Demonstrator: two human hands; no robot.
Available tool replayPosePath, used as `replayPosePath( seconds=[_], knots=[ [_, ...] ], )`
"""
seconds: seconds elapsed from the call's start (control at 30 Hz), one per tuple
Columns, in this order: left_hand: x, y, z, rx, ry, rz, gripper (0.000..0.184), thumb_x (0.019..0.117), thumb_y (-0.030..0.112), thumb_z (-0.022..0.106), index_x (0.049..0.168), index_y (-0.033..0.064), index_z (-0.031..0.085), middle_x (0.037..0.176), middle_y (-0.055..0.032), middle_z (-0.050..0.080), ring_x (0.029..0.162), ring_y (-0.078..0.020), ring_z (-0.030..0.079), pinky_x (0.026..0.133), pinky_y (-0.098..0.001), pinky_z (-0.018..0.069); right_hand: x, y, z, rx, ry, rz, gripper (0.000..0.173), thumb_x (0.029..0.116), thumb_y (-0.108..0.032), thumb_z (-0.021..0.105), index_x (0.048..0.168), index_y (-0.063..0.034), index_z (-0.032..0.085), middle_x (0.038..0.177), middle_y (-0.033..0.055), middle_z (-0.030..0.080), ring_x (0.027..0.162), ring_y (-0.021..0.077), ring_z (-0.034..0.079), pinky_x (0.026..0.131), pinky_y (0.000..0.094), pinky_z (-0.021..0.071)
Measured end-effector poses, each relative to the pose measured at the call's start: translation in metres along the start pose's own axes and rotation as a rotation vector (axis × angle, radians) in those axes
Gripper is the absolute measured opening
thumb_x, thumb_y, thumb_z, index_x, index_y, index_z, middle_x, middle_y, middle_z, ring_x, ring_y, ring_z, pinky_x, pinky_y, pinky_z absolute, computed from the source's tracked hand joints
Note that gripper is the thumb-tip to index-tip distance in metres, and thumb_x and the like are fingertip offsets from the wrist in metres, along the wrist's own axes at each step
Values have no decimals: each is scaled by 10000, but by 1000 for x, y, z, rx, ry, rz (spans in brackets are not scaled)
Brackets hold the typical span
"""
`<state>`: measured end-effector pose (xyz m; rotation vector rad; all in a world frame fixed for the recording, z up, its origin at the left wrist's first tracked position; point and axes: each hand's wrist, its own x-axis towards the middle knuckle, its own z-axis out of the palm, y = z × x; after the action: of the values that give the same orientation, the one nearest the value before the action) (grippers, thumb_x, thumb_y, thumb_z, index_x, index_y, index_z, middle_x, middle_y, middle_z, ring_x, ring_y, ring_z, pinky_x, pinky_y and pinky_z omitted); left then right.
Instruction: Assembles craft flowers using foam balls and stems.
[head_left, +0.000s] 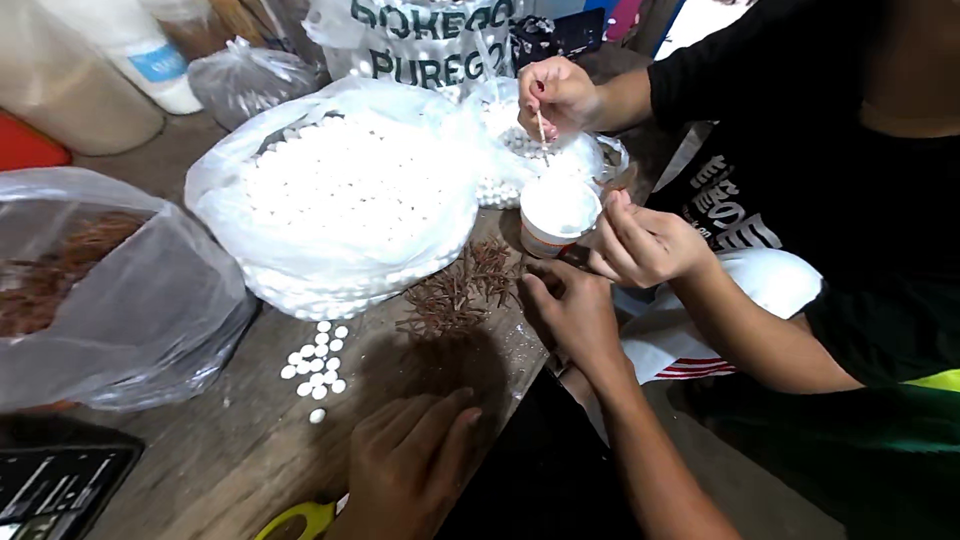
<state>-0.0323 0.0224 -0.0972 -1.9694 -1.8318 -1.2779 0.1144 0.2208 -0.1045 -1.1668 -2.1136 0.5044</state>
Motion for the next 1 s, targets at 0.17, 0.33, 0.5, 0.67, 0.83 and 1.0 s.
replayPosePath(
  seconds=[0.17,0.33,0.5,0.67,0.83,1.0],
  knots=[
    [-1,-1,6,-13,-12,20,319,1063,287,529,956,77,744,687,-39,644,622,-119,598,598,-223,474,-1,3,3,2,54,-26,238,975,-222,634,1076,-73,790,769,65,729,658,200,680,656,454,570],
    [-2,-1,7,-37,-23,38,309,1062,275,536,953,70,739,689,-40,642,616,-113,593,592,-216,469,-1,4,1,17,61,7,174,988,-153,634,1035,-62,774,797,74,739,710,202,709,697,437,585],
    [-2,-1,7,-37,-13,44,302,1059,272,537,949,73,737,683,-37,639,618,-107,589,590,-207,462,1,0,3,-9,42,73,245,962,-257,682,1063,-52,772,746,63,718,662,218,684,666,479,568],
    [0,0,3,-19,2,50,305,1064,275,528,949,77,729,702,-37,649,641,-107,602,607,-202,472,3,2,0,35,44,96,167,964,-188,671,906,-58,758,696,63,678,632,198,652,635,437,550],
    [9,6,-4,-58,24,28,303,1076,294,525,995,76,719,764,-41,676,700,-74,623,659,-177,483,-11,13,-11,239,137,69,150,932,-184,661,873,-77,748,667,-31,650,570,-1,590,557,196,509],
    [29,21,0,-176,19,-20,300,1062,299,568,1049,43,723,930,-64,728,842,-33,664,754,-137,521,-19,10,-26,666,14,132,100,946,-109,661,877,-70,723,654,-79,650,502,-44,528,473,139,440]
  ],
)
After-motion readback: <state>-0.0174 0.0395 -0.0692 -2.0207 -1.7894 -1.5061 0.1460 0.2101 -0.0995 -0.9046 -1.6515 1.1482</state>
